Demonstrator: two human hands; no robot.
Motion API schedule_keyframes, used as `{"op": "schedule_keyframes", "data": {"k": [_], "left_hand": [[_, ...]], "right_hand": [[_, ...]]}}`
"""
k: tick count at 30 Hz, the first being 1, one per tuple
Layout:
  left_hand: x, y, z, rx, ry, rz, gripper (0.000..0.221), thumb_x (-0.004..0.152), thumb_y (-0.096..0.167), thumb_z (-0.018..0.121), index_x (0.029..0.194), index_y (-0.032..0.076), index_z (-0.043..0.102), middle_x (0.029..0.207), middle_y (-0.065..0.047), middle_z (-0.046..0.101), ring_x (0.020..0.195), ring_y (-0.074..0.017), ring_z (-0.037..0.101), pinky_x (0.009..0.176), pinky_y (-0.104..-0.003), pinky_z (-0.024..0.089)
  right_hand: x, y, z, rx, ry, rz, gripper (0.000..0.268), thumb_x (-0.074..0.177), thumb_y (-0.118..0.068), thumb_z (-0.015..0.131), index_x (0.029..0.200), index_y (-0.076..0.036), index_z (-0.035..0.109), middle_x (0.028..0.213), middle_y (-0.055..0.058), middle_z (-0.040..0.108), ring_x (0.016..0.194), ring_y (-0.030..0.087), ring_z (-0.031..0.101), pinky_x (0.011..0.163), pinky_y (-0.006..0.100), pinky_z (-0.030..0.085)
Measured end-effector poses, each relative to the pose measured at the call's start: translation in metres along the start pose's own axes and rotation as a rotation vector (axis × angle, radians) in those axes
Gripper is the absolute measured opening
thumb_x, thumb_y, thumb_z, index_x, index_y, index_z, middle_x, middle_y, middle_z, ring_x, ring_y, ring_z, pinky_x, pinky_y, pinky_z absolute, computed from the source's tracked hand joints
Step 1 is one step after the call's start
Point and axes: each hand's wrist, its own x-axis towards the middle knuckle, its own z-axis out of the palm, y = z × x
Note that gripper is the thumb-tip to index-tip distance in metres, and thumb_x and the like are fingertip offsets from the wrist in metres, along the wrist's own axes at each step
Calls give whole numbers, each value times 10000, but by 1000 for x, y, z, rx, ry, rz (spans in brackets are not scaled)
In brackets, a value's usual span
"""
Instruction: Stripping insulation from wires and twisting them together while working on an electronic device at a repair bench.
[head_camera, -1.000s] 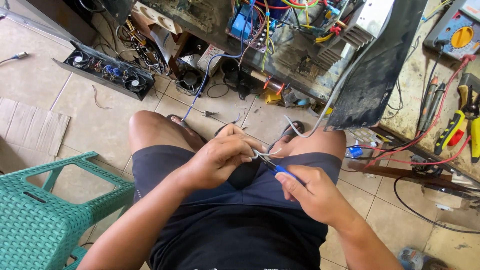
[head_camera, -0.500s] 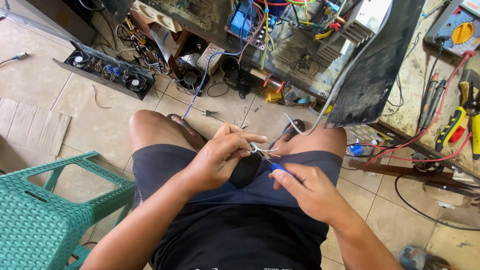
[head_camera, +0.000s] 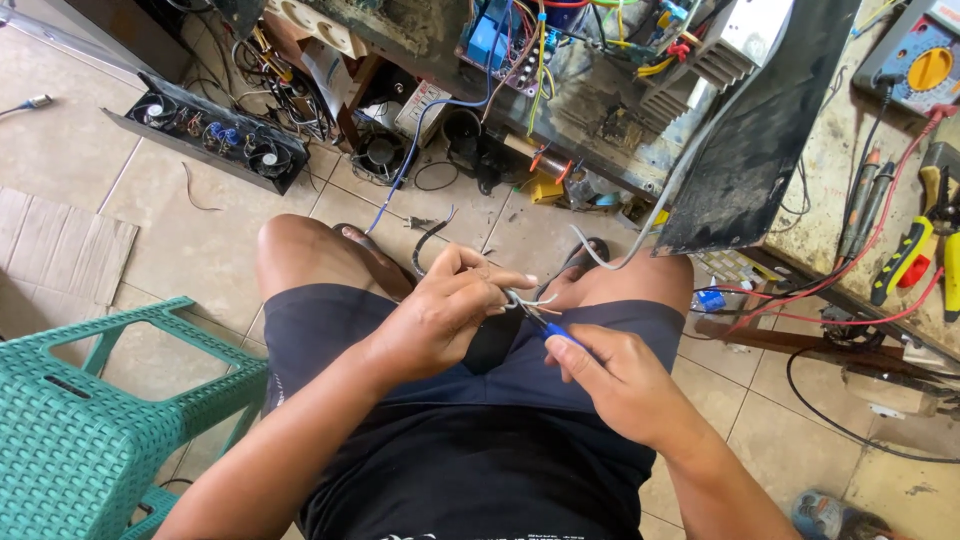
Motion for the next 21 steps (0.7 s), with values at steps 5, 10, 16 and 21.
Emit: {"op": "schedule_keyframes", "data": {"k": [5, 10, 16, 21], "left_hand": [[1, 4, -3, -2, 1, 35, 161, 1028, -80, 445, 936, 34, 512, 1321, -95, 676, 917, -317, 431, 862, -403, 449], [0, 6, -5, 37, -14, 89, 158, 1048, -46, 417, 959, 24, 527, 1320, -99, 670, 904, -331, 445, 882, -421, 444], [-1, 8, -6, 59, -27, 81, 166, 1048, -50, 417, 962, 18, 541, 1318, -96, 671, 919, -350, 465, 866, -423, 468], [0, 10, -8, 19, -40, 84, 176, 1048, -41, 385, 953, 17, 522, 1305, -101, 671, 921, -343, 465, 894, -430, 456]], "right_hand": [[-2, -1, -1, 111, -32, 12, 460, 987, -382, 526, 643, -108, 660, 766, 1, 812, 734, 77, 699, 692, 260, 485], [-4, 4, -2, 103, -36, -50, 449, 992, -381, 543, 650, -106, 638, 709, -32, 745, 682, 78, 636, 654, 263, 470], [-7, 8, 2, 4, 38, -176, 390, 998, -353, 547, 709, -128, 679, 665, -30, 686, 651, 104, 641, 701, 267, 503], [-11, 19, 5, -29, 78, -234, 396, 1016, -339, 578, 687, -120, 541, 627, -40, 499, 598, 123, 450, 602, 308, 408]]}}
